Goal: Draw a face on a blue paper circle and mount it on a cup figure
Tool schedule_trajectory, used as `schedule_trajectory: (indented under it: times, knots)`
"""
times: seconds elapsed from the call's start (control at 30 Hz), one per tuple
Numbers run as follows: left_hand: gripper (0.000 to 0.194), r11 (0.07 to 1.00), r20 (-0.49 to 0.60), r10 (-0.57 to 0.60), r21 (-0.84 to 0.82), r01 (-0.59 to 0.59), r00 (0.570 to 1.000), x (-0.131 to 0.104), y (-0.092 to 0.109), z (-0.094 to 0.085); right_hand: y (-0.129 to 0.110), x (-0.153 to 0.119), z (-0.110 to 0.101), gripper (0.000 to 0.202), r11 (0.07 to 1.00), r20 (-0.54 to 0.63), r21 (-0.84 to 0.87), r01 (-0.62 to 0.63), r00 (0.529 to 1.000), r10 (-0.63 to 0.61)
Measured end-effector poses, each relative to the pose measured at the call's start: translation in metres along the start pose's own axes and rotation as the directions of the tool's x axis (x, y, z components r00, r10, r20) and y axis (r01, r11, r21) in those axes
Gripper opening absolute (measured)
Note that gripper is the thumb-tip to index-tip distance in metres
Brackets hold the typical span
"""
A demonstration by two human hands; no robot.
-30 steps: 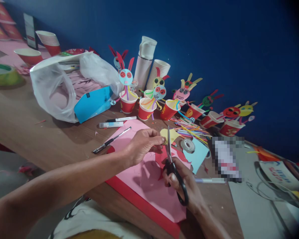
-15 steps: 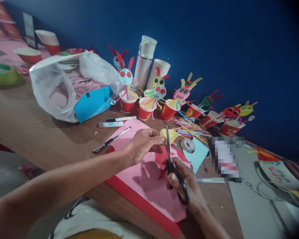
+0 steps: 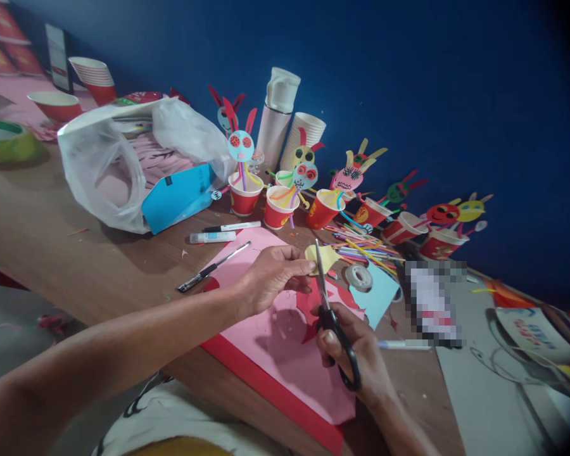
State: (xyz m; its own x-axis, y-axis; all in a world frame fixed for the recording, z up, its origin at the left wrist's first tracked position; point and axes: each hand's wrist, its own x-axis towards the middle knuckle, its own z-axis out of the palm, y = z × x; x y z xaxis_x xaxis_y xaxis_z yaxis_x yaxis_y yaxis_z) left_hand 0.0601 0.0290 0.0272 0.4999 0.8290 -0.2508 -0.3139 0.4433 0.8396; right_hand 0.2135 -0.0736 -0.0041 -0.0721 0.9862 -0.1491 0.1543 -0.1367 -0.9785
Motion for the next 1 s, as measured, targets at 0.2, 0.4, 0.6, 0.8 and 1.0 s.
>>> schedule_trajectory:
  times: [0.2,0.4,0.6,0.8,1.0]
  knots:
    - [0.012,1.0,0.012,0.005,0.003,-0.005,1.0,-0.0006,0.0015,0.0005,-0.0017,0.0004,0.0007,0.039,1.0,-0.016,-0.015,-0.011,1.0,0.011]
    - [0.01,0.999,0.003,0.04,0.012,-0.04,0.999,0.0015,0.0013,-0.002,-0.0017,-0.0002,0.0006,0.038,0.999,-0.02,-0.024,-0.026,0.999,0.025]
    - [0.007,0.999,-0.016,0.036,0.027,-0.036,0.999,0.0019,0.0012,-0.0023,0.0002,-0.0001,0.0009,0.04,0.999,-0.016,-0.003,-0.033,0.999,0.032]
    - [0.006,0.999,-0.019,0.034,0.018,-0.033,0.999,0.0016,0.0015,-0.002,0.0004,-0.0004,0.0004,0.043,0.999,-0.019,-0.013,-0.045,0.999,0.045]
    - [0.008,1.0,-0.023,0.031,0.006,-0.031,0.999,0.0012,0.0014,-0.0022,-0.0002,-0.0013,0.0002,0.043,0.999,-0.015,-0.035,-0.037,0.999,0.037]
